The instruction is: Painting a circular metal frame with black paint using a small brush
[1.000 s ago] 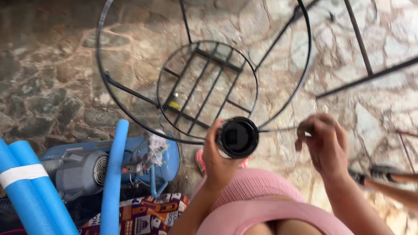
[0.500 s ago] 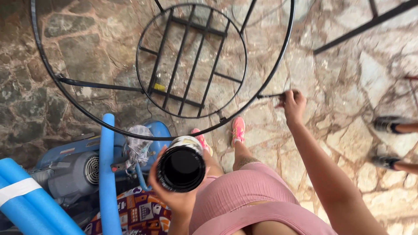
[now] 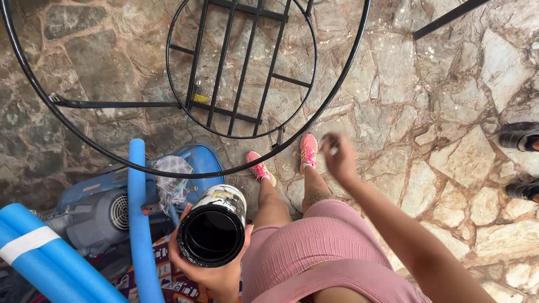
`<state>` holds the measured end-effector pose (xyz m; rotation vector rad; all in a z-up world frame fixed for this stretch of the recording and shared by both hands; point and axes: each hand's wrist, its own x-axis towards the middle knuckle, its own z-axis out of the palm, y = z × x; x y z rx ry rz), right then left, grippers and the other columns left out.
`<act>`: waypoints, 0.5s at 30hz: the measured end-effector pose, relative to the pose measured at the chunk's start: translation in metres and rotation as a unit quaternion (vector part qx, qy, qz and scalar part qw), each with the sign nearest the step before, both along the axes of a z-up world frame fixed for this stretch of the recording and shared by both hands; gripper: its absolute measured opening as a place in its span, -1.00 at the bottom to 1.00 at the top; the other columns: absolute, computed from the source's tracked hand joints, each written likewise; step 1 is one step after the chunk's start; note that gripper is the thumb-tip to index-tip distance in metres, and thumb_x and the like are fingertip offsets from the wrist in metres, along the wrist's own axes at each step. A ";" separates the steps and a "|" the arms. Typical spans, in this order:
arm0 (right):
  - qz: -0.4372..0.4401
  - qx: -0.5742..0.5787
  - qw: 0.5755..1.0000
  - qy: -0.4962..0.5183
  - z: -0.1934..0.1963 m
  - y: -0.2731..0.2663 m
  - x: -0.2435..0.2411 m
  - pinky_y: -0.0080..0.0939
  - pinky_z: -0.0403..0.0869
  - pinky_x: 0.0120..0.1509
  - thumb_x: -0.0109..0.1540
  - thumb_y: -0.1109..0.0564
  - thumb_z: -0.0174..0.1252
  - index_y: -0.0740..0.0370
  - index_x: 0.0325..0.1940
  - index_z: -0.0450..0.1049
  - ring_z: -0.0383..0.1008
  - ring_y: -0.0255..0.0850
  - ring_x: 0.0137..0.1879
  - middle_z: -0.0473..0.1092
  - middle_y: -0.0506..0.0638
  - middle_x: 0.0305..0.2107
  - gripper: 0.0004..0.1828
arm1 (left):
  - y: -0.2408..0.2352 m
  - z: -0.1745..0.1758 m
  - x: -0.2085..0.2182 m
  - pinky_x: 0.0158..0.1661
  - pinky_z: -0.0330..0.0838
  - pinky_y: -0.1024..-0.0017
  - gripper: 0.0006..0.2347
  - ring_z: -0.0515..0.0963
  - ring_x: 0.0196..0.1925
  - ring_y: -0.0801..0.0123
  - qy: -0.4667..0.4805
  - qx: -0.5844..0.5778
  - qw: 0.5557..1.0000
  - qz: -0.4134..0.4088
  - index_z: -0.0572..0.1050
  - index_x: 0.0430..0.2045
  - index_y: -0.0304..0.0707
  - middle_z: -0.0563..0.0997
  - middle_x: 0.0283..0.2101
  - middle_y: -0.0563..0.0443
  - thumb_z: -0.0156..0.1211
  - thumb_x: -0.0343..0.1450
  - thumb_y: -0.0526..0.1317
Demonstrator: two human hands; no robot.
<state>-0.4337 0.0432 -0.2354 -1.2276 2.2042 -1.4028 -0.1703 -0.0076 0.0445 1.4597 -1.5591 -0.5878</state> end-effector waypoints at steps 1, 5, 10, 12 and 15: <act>0.027 0.005 0.999 0.025 -0.009 0.009 0.017 -0.19 0.51 -0.38 0.31 0.25 0.22 0.22 -0.14 0.51 0.56 -0.06 -0.44 0.48 0.05 -0.48 -0.96 | 0.000 0.000 -0.001 0.35 0.40 -0.04 -0.11 0.52 0.25 -0.22 -0.001 -0.001 1.000 -0.001 0.15 0.16 -0.42 0.44 0.20 -0.51 0.60 -0.02 -0.16; -0.025 0.022 0.997 -0.070 0.020 -0.012 -0.013 -0.27 0.43 -0.46 0.39 0.26 0.12 0.25 -0.13 0.47 0.51 -0.15 -0.54 0.50 0.01 -0.55 -0.98 | 0.006 0.000 -0.004 0.35 0.40 -0.04 -0.11 0.52 0.25 -0.22 -0.004 0.001 1.000 -0.005 0.15 0.17 -0.42 0.44 0.20 -0.51 0.60 -0.02 -0.17; -0.061 -0.073 0.995 -0.033 0.012 -0.051 -0.099 -0.22 0.50 -0.47 0.47 0.35 -0.05 0.46 -0.02 0.36 0.56 -0.06 -0.43 0.47 0.26 -0.34 -0.91 | 0.015 -0.001 -0.012 0.35 0.40 -0.04 -0.11 0.52 0.25 -0.22 -0.005 0.002 1.000 -0.005 0.14 0.17 -0.42 0.44 0.20 -0.52 0.60 -0.02 -0.17; -0.047 -0.063 0.997 0.005 -0.004 -0.047 -0.099 -0.24 0.52 -0.44 0.45 0.38 -0.03 0.42 -0.03 0.36 0.54 -0.09 -0.40 0.45 0.21 -0.33 -0.94 | 0.020 0.000 -0.014 0.35 0.40 -0.04 -0.10 0.52 0.25 -0.22 -0.005 0.001 1.000 -0.004 0.14 0.17 -0.43 0.44 0.20 -0.52 0.60 -0.02 -0.17; 0.007 -0.017 0.999 0.029 -0.005 -0.027 -0.064 -0.25 0.54 -0.39 0.38 0.37 0.06 0.33 -0.08 0.39 0.51 -0.13 -0.38 0.44 0.10 -0.37 -0.94 | 0.024 0.000 -0.018 0.35 0.40 -0.04 -0.10 0.52 0.25 -0.22 -0.004 -0.003 1.000 -0.001 0.14 0.17 -0.43 0.43 0.20 -0.52 0.60 -0.02 -0.17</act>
